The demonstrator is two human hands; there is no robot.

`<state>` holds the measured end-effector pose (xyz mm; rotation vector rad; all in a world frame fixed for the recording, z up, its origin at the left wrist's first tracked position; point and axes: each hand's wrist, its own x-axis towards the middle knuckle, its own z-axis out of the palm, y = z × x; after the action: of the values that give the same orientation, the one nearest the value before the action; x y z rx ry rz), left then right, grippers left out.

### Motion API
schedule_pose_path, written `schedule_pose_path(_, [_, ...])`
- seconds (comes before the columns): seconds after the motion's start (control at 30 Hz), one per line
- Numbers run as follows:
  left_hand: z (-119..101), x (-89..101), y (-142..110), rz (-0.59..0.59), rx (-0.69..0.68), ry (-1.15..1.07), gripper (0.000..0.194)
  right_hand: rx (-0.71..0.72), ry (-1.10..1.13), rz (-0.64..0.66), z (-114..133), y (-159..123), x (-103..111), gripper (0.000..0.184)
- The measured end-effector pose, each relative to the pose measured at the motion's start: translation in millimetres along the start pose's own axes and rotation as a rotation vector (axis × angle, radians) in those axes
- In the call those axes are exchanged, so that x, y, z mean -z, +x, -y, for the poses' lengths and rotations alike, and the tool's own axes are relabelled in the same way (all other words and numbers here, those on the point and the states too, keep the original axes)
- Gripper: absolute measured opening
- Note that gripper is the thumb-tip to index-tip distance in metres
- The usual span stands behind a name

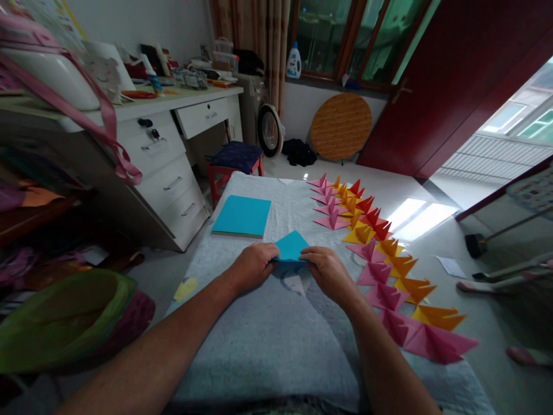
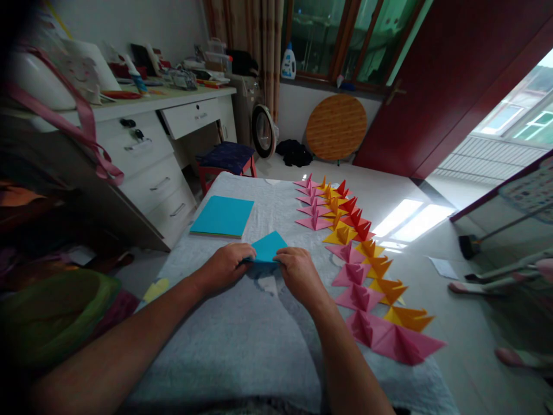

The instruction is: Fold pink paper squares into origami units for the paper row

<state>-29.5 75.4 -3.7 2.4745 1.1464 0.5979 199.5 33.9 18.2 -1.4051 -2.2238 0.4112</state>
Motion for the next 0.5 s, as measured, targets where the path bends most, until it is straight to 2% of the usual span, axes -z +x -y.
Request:
schedule_pose_path(0.13, [-9.4, 4.2, -1.5, 0.145, -0.057, 0.112, 0.014, -0.001, -0.023, 0.057, 1.6, -13.0, 1.9, 0.027])
schedule_pose_path(0.27, [-19.2, 7.8, -2.3, 0.179, -0.031, 0.151, 0.013, -0.035, 0.002, 0.080, 1.3, -20.4, 0.0, 0.018])
schedule_pose_path(0.5, [-27.5, 16.9, -9.1, 0.208, 0.025, 0.048, 0.018, -0.099, 0.082, 0.081, -0.7, -25.8, 1.0, 0.017])
